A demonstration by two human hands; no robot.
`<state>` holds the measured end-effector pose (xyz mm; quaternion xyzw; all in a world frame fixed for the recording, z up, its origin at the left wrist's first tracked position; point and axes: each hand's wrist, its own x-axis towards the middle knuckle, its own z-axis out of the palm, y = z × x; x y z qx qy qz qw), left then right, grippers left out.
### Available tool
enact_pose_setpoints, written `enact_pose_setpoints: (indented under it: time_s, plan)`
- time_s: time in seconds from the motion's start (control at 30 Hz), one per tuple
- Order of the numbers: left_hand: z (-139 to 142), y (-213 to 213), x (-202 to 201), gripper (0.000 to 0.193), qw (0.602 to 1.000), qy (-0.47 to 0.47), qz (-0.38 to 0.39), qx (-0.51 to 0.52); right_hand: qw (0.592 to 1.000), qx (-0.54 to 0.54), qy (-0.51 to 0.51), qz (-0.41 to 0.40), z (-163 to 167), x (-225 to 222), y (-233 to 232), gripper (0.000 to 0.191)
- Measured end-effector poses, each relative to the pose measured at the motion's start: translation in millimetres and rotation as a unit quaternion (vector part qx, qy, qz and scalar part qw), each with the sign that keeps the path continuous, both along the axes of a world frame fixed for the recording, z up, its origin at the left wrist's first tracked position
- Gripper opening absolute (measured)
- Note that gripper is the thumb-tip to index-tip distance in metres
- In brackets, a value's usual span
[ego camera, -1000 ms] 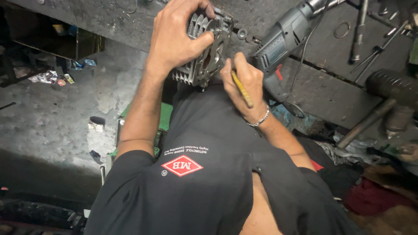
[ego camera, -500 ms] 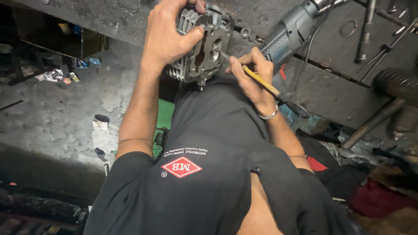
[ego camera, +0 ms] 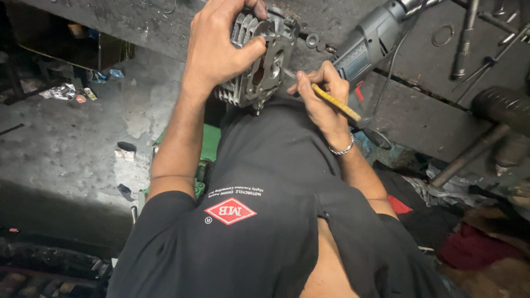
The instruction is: The person cleans a metal engine cylinder head using a small metal tool to scrape residue from the surface and ports, then wipes the part with a cloth. The person repeats scraping and wiping on different areas of the cylinder head.
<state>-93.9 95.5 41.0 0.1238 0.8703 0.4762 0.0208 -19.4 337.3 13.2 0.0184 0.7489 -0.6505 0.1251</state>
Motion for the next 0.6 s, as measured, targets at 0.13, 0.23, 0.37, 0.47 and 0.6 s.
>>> enact_pose_setpoints:
  time_s: [0.13, 0.23, 0.37, 0.47, 0.6]
  plan:
    - [2.0, 0.4, -0.5, 0.032, 1.000, -0.011, -0.002, 0.005, 0.996, 0.071, 0.056, 0.019, 10.3, -0.5, -4.8, 0.028]
    - [1.5, 0.2, 0.6, 0.032, 1.000, -0.003, -0.005, 0.002, 0.981, 0.134, 0.133, 0.039, 16.9, 3.5, -11.3, 0.025]
    - [-6.4, 2.9, 1.2, 0.032, 1.000, 0.014, 0.001, -0.007, 0.957, 0.167, 0.233, 0.047, 13.1, 3.9, -13.6, 0.026]
    - [-14.2, 5.0, -0.5, 0.031, 0.999, 0.013, 0.027, -0.020, 0.957, 0.187, 0.220, 0.015, 6.1, -3.6, -3.4, 0.020]
    - [-17.0, 1.0, -0.5, 0.030, 0.999, 0.018, 0.041, 0.008, 0.966, 0.112, 0.211, -0.094, 0.6, -12.4, 13.4, 0.021]
